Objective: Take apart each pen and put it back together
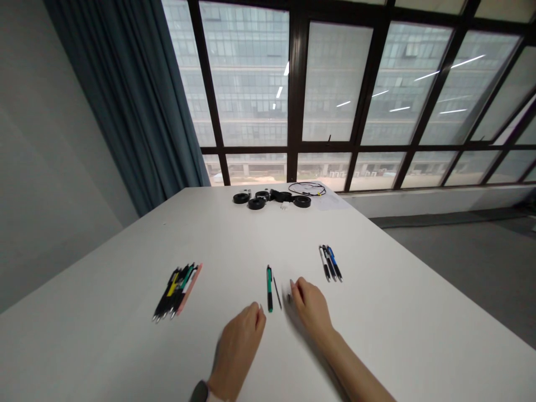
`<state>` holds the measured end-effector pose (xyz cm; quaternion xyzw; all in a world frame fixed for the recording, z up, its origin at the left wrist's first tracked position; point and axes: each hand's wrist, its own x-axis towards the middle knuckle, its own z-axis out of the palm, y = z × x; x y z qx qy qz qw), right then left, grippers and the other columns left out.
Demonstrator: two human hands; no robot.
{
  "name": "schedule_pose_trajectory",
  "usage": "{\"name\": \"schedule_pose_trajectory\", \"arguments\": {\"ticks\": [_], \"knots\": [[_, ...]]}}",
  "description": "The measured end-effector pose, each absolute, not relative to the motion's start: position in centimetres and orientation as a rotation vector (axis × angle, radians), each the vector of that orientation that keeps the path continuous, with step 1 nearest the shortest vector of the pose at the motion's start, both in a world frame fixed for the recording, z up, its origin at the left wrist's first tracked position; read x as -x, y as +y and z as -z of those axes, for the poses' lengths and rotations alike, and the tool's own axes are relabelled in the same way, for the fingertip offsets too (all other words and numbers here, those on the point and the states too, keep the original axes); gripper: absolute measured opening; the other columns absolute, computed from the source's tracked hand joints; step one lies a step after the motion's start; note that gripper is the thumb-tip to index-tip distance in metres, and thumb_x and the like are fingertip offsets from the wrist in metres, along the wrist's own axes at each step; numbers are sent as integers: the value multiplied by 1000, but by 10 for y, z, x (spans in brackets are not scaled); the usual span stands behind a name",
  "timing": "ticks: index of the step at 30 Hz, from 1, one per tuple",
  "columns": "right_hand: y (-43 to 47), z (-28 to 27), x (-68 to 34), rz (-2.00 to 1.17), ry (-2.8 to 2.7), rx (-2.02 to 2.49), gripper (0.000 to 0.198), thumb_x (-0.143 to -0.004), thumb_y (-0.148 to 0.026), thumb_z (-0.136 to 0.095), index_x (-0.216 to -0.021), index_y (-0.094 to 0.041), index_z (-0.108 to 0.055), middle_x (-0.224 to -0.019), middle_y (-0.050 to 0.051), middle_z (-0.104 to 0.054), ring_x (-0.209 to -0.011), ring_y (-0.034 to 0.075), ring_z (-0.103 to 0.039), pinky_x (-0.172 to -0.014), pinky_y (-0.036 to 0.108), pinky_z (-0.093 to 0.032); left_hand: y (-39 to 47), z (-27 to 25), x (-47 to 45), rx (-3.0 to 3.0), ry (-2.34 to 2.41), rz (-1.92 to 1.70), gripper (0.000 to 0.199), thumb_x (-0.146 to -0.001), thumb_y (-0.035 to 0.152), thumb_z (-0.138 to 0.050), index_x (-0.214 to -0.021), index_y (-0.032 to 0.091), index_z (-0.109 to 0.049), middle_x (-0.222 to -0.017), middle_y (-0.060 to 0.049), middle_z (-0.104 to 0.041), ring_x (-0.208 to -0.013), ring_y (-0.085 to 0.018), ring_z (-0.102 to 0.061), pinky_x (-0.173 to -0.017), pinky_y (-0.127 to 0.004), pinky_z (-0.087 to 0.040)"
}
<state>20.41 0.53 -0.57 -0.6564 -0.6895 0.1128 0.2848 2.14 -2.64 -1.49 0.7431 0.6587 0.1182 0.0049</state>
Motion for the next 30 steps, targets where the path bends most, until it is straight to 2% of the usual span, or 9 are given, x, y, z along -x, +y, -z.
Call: {"name": "schedule_pose_trajectory", "arguments": {"ticks": [8, 11, 14, 17, 20, 23, 26, 30], "knots": [[5, 7, -202, -299, -1852, 1725, 31, -102, -27, -40, -78, -20, -59, -72, 4, -69, -68, 19, -62, -62, 27, -35, -29, 10, -29, -2277, 2019, -281, 34, -101, 21, -34, -84, 22, -63, -76, -2, -71, -70, -16, -68, -60, -28, -34], [3, 11, -199, -285, -1878, 1653, 21, -100, -23, -43, -97, -17, -63, -84, 7, -73, -78, 20, -67, -70, 27, -41, -30, 10, -31, -2264, 2012, -254, 32, -100, 20, -35, -85, 22, -64, -79, -2, -72, -72, -16, -69, -60, -28, -34], [1, 18, -193, -215, -1941, 1556, 27, -97, -15, -42, -117, -16, -60, -98, 10, -74, -89, 22, -69, -77, 29, -45, -29, 10, -31, -2259, 2016, -231, 32, -100, 19, -35, -86, 22, -64, -80, -3, -73, -73, -17, -69, -61, -28, -35], [-1, 23, -187, -151, -2011, 1511, 31, -96, -10, -40, -120, -17, -58, -101, 10, -74, -90, 22, -69, -78, 30, -45, -29, 11, -31, -2256, 2019, -234, 33, -100, 19, -34, -86, 22, -64, -80, -3, -73, -74, -17, -69, -61, -28, -35], [-2, 19, -185, -142, -2011, 1561, 29, -96, -10, -42, -117, -17, -59, -95, 9, -74, -85, 22, -69, -75, 29, -44, -30, 11, -31, -2246, 2021, -252, 33, -100, 19, -34, -85, 22, -64, -79, -2, -73, -73, -16, -69, -61, -27, -35], [0, 10, -191, -178, -1924, 1695, 20, -100, -20, -42, -102, -17, -62, -83, 7, -72, -77, 22, -68, -68, 28, -41, -31, 10, -32, -2247, 2012, -263, 33, -100, 19, -35, -85, 23, -63, -79, -2, -73, -72, -16, -68, -61, -27, -35], [5, 2, -201, -192, -1842, 1806, 32, -103, -28, -38, -81, -20, -59, -72, 5, -69, -68, 20, -64, -61, 28, -36, -31, 10, -32, -2252, 2003, -271, 33, -99, 19, -34, -84, 22, -64, -79, -3, -72, -72, -16, -68, -61, -27, -36], [10, 1, -212, -204, -1780, 1870, 38, -103, -30, -38, -71, -22, -57, -66, 2, -68, -62, 18, -61, -57, 28, -29, -31, 10, -31, -2238, 2010, -257, 33, -99, 20, -35, -85, 22, -64, -78, -3, -72, -71, -16, -67, -60, -27, -35]]}}
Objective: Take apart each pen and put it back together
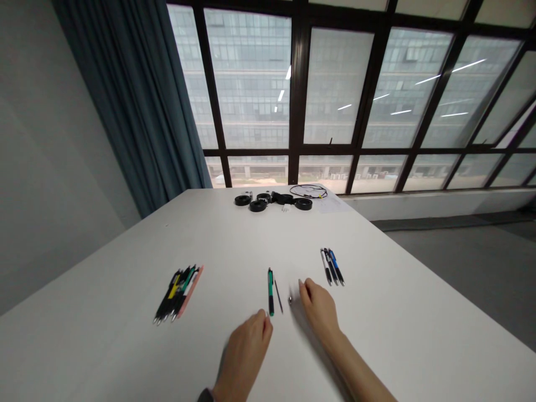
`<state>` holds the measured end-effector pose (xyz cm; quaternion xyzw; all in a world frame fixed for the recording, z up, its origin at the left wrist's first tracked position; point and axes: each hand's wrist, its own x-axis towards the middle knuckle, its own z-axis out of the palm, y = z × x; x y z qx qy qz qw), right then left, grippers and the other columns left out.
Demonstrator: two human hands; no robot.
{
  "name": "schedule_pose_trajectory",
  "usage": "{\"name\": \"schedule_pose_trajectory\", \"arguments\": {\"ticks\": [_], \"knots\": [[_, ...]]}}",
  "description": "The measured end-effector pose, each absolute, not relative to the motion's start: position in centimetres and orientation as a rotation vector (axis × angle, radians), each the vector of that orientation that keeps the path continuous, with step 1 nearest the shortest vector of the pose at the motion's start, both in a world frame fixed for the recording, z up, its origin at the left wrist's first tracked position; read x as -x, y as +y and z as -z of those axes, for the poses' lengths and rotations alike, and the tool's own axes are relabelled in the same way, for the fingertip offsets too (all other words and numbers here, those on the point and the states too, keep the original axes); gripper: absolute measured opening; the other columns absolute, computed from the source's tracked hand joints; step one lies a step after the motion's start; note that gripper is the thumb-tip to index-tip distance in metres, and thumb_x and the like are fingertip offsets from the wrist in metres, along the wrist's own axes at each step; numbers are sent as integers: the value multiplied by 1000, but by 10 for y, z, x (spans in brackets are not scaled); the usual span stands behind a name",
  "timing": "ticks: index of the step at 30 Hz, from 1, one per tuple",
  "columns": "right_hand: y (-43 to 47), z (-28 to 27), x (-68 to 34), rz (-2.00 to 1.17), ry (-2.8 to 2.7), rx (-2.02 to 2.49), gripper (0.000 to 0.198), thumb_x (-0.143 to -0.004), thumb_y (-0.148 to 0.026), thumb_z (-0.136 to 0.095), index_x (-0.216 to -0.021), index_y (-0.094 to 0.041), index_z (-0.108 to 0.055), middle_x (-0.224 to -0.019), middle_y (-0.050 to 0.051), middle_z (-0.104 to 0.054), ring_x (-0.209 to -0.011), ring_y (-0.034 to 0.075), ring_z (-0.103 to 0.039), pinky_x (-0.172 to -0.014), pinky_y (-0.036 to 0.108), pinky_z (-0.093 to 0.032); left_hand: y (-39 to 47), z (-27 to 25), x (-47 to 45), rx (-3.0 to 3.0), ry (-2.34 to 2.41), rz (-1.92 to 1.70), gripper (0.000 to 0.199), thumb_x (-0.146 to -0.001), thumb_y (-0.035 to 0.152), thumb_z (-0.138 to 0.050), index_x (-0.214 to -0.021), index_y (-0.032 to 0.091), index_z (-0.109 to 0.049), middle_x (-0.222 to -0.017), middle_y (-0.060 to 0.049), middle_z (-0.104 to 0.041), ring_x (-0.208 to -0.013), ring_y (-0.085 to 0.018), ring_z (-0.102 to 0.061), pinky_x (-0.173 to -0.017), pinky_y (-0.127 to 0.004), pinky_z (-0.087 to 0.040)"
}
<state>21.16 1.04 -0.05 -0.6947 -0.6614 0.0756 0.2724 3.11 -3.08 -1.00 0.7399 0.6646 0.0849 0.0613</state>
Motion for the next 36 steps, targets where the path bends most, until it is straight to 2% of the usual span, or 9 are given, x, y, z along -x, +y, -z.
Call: {"name": "schedule_pose_trajectory", "arguments": {"ticks": [8, 14, 17, 24, 36], "knots": [[8, 4, -207, -268, -1855, 1885, 32, -102, -26, -43, -75, -21, -60, -70, 4, -72, -66, 19, -64, -58, 28, -28, -31, 12, -30, -2265, 2015, -273, 33, -99, 20, -35, -84, 22, -64, -77, -2, -72, -69, -16, -67, -60, -27, -35], [7, 6, -206, -304, -1813, 1822, 19, -100, -23, -44, -100, -18, -63, -79, 5, -74, -73, 21, -69, -62, 27, -36, -31, 13, -30, -2263, 2011, -308, 33, -99, 20, -36, -82, 22, -63, -75, -2, -71, -68, -16, -67, -59, -27, -34], [7, 9, -205, -278, -1824, 1784, 22, -99, -19, -43, -112, -16, -61, -86, 7, -75, -80, 22, -70, -67, 28, -40, -31, 13, -30, -2278, 2003, -290, 32, -100, 20, -36, -82, 22, -63, -76, -2, -71, -69, -15, -67, -59, -27, -34], [4, 17, -198, -247, -1907, 1694, 29, -99, -13, -40, -123, -14, -58, -95, 10, -75, -87, 24, -71, -74, 30, -45, -31, 10, -31, -2251, 2013, -247, 31, -100, 20, -37, -84, 22, -64, -79, -2, -73, -73, -17, -69, -60, -28, -33], [0, 20, -172, 36, -2198, 1573, 42, -92, -3, -47, -132, -15, -53, -98, 8, -71, -84, 23, -65, -75, 34, -43, -31, 8, -32, -2220, 2005, -243, 32, -100, 18, -38, -84, 22, -65, -80, -3, -73, -75, -19, -70, -61, -29, -35]]}}
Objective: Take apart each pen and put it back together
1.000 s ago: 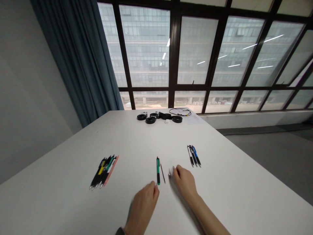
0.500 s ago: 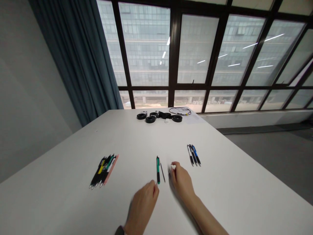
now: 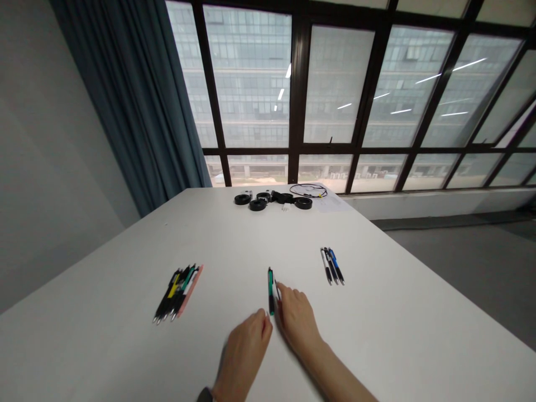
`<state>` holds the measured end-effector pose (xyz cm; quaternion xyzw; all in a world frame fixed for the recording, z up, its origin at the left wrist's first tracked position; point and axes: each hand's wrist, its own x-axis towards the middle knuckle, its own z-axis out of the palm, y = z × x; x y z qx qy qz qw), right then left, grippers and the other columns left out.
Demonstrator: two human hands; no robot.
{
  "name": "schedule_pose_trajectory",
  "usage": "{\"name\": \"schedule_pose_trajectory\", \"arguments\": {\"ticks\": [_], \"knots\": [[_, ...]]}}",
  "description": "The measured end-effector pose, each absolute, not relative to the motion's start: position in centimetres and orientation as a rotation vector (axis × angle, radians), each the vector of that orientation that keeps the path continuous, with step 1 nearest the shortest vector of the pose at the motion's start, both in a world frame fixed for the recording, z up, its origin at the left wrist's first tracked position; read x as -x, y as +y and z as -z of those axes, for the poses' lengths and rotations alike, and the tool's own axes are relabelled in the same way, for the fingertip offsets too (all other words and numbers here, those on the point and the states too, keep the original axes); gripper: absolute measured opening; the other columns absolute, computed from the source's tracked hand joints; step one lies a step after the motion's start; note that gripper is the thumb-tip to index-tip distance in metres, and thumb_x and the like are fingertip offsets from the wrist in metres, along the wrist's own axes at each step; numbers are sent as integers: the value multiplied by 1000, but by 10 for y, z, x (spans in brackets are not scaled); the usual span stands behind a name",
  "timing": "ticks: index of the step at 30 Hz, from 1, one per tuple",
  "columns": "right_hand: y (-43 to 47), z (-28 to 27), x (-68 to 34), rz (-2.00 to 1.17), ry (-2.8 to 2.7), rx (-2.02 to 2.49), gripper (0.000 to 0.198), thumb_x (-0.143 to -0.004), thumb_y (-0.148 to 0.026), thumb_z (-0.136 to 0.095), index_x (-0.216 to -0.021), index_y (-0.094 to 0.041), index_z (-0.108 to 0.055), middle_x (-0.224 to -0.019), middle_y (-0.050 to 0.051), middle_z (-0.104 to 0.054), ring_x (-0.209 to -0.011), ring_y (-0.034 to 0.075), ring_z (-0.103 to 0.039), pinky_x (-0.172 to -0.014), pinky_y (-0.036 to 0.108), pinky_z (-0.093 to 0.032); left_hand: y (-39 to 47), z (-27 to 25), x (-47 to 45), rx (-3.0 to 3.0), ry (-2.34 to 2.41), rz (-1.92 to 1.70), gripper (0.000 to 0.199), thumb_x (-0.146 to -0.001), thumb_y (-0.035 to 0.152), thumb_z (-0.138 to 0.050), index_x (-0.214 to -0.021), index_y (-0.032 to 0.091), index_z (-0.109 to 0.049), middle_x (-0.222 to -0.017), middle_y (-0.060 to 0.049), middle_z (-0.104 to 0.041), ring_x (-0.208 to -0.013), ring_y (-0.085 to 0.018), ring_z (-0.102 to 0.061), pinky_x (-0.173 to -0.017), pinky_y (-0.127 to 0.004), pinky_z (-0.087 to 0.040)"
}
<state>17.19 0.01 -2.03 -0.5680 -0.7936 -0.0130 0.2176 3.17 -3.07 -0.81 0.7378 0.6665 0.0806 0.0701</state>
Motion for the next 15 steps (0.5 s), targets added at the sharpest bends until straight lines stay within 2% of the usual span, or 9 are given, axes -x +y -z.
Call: {"name": "schedule_pose_trajectory", "arguments": {"ticks": [5, 15], "knots": [[2, 19, -169, 116, -2244, 1586, 41, -92, -3, -50, -132, -13, -52, -92, 8, -70, -82, 24, -64, -74, 35, -42, -30, 11, -30, -2239, 2006, -244, 32, -100, 19, -37, -85, 22, -65, -80, -3, -73, -75, -18, -70, -62, -29, -35], [4, 16, -164, 91, -2332, 1630, 44, -90, 1, -52, -132, -9, -54, -98, 12, -72, -87, 26, -65, -77, 39, -46, -27, 11, -31, -2235, 1993, -241, 32, -100, 19, -37, -87, 21, -65, -82, -4, -73, -78, -20, -71, -62, -29, -35]]}}
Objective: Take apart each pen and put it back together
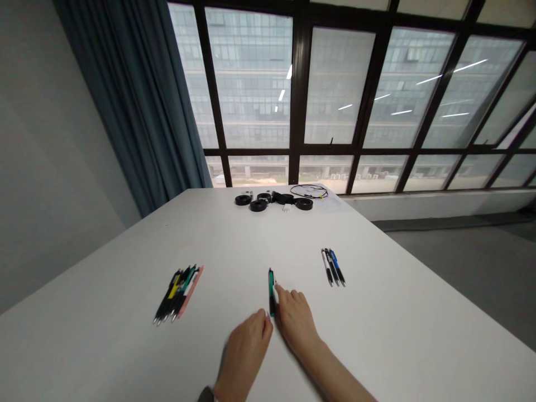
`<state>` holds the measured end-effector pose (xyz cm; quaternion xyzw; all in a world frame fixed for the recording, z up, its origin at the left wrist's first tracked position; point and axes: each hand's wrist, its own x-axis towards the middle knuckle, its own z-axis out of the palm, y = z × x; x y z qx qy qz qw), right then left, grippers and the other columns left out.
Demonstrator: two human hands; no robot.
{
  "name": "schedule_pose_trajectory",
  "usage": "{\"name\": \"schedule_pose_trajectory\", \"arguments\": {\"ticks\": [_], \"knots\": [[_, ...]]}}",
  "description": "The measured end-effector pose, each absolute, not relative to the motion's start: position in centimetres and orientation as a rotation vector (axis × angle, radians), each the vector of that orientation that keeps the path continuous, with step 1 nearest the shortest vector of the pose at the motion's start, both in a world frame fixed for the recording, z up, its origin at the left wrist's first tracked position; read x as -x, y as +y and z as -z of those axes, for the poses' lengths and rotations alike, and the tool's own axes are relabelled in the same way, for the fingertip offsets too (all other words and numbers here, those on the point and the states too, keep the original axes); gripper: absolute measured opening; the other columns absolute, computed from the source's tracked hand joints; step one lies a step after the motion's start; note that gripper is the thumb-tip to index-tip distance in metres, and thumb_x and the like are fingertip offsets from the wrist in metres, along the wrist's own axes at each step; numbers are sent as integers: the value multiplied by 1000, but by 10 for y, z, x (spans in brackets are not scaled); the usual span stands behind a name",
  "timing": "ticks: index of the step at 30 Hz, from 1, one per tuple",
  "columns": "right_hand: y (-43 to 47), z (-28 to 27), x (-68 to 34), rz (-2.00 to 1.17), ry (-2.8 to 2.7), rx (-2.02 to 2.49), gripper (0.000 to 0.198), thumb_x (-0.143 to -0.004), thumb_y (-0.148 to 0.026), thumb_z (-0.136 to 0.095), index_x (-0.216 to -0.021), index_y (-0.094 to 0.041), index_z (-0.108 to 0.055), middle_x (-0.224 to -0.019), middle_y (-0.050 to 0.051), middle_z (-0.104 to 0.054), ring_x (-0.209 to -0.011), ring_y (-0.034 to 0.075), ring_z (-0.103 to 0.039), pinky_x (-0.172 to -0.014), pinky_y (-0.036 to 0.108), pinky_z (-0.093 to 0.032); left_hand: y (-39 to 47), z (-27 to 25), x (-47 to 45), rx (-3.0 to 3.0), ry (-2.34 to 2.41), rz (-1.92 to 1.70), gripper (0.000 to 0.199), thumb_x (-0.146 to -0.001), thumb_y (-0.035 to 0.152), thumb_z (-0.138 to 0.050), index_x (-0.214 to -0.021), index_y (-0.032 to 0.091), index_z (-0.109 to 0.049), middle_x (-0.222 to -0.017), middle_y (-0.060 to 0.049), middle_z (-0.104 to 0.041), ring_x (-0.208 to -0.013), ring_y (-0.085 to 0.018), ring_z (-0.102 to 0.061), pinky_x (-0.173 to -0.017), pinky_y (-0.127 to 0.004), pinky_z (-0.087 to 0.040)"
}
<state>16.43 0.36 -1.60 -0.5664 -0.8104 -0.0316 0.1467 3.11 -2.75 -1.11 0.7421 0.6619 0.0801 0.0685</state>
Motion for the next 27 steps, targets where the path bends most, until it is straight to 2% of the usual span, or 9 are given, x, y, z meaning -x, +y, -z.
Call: {"name": "schedule_pose_trajectory", "arguments": {"ticks": [12, 19, 27], "knots": [[4, 5, -162, 11, -2409, 1638, 37, -96, -5, -48, -131, -7, -57, -99, 15, -72, -90, 29, -65, -80, 41, -45, -11, 3, -37, -2198, 2053, -198, 34, -103, 25, -31, -94, 19, -64, -87, -8, -75, -82, -23, -72, -62, -29, -39], [2, 7, -162, 36, -2406, 1642, 41, -95, -2, -46, -135, -9, -54, -101, 13, -73, -90, 27, -65, -81, 39, -44, -6, 4, -43, -2189, 2058, -212, 26, -101, 29, -38, -99, 19, -63, -90, -8, -76, -85, -23, -73, -64, -29, -42], [-2, 9, -168, 56, -2321, 1600, 44, -93, 0, -46, -134, -12, -54, -100, 11, -73, -86, 25, -64, -77, 37, -44, -3, 0, -43, -2164, 2047, -130, 27, -98, 29, -41, -94, 18, -65, -90, -9, -76, -85, -23, -72, -64, -29, -41]]}}
